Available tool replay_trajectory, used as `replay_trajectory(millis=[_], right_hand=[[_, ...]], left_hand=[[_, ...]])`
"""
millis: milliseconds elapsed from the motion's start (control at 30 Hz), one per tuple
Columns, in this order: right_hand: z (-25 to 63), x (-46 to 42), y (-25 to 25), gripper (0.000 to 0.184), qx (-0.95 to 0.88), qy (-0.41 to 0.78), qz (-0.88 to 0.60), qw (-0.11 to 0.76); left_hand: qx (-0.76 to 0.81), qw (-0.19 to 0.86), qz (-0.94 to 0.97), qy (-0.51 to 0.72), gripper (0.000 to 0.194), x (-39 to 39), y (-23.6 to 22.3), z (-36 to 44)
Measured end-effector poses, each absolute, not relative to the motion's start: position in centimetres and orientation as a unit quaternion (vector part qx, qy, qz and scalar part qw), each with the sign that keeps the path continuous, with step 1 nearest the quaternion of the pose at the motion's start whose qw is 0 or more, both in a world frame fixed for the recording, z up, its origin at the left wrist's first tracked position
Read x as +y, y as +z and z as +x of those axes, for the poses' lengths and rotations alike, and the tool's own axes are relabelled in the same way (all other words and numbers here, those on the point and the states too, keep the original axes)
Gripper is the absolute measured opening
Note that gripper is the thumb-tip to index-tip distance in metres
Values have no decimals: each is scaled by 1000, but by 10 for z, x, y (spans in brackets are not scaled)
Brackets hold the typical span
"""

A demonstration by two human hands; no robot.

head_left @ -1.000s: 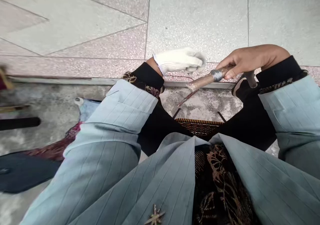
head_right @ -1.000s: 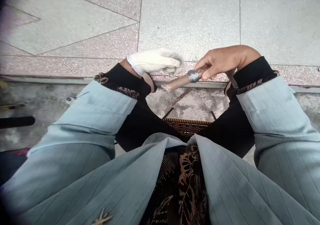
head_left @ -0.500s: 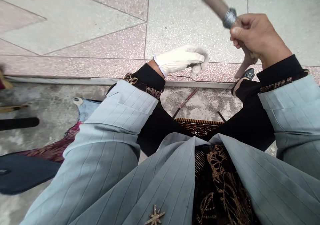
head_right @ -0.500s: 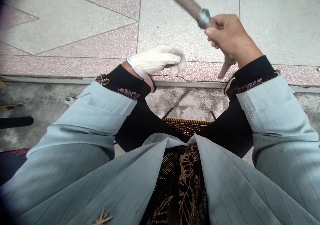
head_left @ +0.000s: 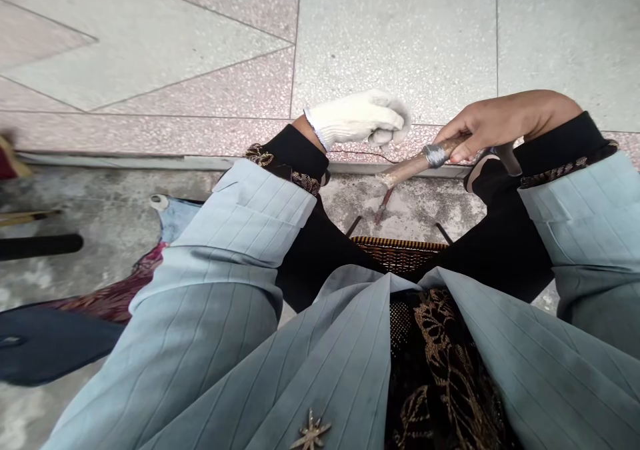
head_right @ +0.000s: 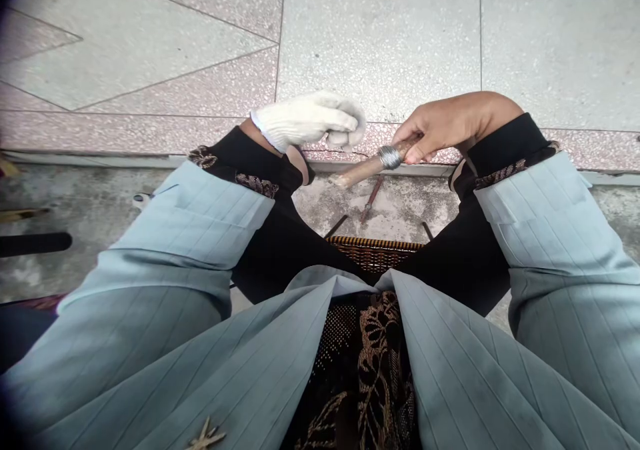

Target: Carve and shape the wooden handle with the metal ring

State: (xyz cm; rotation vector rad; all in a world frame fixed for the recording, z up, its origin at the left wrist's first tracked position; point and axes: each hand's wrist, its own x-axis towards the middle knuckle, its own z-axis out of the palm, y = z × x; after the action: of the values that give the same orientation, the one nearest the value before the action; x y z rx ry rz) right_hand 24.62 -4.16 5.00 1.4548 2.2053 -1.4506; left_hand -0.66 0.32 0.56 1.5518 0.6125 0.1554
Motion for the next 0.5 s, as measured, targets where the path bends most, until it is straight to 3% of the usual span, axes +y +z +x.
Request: replay_trajectory(millis=[33, 100, 167, 233, 367, 500], right_hand=[[246, -44, 54, 23, 720, -523, 455, 41], [244, -49, 60, 19, 693, -571, 429, -92], [242, -50, 60, 17, 653, -567, 434, -252], [240, -49, 54, 16, 614, -546, 450, -349], [242, -44, 44, 20, 575, -503, 507, -398], [245, -44, 49, 23, 627, -413, 584, -307]], left_hand=[[266, 673, 685, 82, 16, 4, 5, -8], [245, 678, 683, 113, 18, 5, 3, -9], [229, 682, 681, 136, 22, 3, 2, -8], [230, 688, 674, 140, 23, 1, 0, -6], [238, 685, 677, 127, 24, -3, -5, -1], [228, 682, 687, 104, 23, -5, -6, 1]])
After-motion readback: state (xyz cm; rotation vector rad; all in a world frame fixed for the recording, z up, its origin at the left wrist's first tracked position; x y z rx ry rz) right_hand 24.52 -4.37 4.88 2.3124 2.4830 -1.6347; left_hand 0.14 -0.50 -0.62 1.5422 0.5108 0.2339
